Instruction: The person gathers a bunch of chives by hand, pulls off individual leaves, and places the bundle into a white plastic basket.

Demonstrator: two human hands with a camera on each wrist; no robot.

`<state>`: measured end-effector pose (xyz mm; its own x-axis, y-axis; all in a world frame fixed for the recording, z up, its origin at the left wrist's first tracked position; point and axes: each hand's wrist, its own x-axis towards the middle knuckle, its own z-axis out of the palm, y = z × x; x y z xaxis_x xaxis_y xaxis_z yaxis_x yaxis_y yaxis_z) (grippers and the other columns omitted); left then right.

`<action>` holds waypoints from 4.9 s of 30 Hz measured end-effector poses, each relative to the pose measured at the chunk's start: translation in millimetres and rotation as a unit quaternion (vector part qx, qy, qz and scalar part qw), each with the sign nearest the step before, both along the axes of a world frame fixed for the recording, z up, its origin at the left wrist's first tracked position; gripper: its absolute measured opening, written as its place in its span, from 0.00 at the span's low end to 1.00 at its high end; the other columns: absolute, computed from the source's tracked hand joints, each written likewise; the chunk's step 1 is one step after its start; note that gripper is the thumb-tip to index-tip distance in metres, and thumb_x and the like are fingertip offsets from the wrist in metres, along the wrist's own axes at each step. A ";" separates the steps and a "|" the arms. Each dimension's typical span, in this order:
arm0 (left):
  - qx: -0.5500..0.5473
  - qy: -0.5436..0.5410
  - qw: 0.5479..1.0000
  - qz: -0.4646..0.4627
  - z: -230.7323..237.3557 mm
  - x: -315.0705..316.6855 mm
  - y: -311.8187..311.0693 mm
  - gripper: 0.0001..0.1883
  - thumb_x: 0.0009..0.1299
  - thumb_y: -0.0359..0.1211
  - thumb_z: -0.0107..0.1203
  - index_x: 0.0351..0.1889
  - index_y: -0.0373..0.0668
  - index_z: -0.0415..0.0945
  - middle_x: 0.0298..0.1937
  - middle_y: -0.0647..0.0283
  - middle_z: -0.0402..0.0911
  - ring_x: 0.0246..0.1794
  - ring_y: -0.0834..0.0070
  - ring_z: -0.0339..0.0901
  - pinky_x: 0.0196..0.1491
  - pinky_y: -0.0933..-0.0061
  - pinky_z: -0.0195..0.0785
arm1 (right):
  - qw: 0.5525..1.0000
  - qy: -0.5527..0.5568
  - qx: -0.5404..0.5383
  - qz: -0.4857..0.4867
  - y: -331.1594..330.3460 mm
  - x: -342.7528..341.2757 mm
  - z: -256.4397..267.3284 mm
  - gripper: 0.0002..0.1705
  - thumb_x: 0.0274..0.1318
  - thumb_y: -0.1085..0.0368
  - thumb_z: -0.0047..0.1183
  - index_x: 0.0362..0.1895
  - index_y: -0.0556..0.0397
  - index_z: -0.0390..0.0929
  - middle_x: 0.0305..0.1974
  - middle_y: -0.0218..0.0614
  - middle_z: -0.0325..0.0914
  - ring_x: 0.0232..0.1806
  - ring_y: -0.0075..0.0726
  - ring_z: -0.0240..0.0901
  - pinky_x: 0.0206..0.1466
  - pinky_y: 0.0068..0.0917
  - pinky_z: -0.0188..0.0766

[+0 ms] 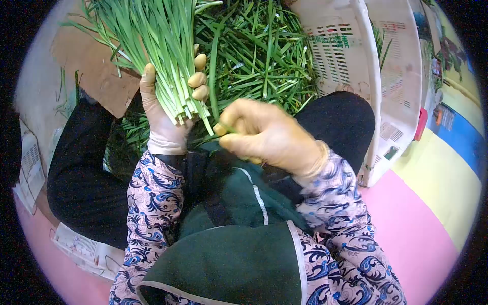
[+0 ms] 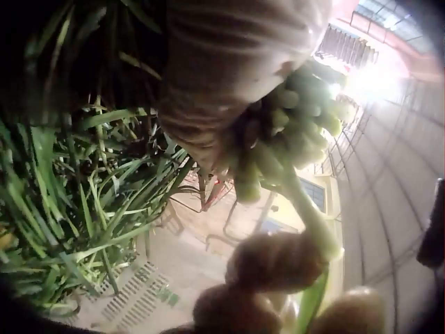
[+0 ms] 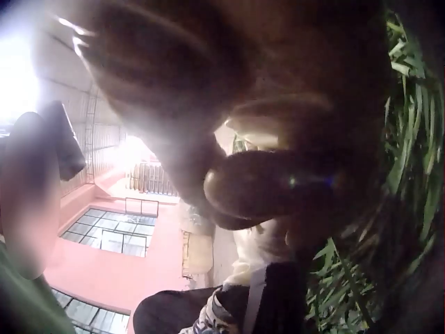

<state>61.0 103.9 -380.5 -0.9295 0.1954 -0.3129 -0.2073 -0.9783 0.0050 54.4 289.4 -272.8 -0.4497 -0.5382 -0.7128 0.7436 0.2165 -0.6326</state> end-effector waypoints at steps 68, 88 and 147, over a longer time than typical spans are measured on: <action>-0.040 -0.077 0.996 0.010 -17.3 0.1 15.8 0.18 0.69 0.32 0.56 0.56 0.37 0.71 0.51 0.57 0.79 0.49 0.65 0.78 0.56 0.61 0.72 | 0.731 0.608 0.277 0.142 -34.4 -42.8 -82.0 0.28 0.57 0.60 0.55 0.56 0.63 0.62 0.42 0.58 0.74 0.44 0.62 0.74 0.46 0.46 0.72; -0.013 -0.093 0.996 -0.004 -11.7 -1.4 13.5 0.25 0.71 0.40 0.52 0.63 0.39 0.67 0.60 0.53 0.74 0.61 0.59 0.71 0.66 0.53 0.62 | 0.906 0.360 0.197 0.100 -34.2 -55.2 -76.9 0.37 0.56 0.59 0.61 0.64 0.65 0.60 0.51 0.50 0.76 0.52 0.39 0.75 0.55 0.29 0.71; -0.150 -0.080 0.985 0.041 -14.9 3.9 27.7 0.17 0.70 0.30 0.54 0.56 0.36 0.71 0.50 0.59 0.79 0.50 0.70 0.77 0.58 0.67 0.71 | 0.871 0.416 0.240 0.105 -33.0 -61.7 -94.7 0.39 0.50 0.47 0.55 0.56 0.68 0.67 0.41 0.65 0.78 0.45 0.65 0.77 0.49 0.46 0.74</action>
<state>65.0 131.6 -395.4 -0.8722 -0.0013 -0.4891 -0.1499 -0.9512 0.2698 -7.3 256.3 -367.5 -0.8450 -0.4008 -0.3540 -0.0161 0.6807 -0.7324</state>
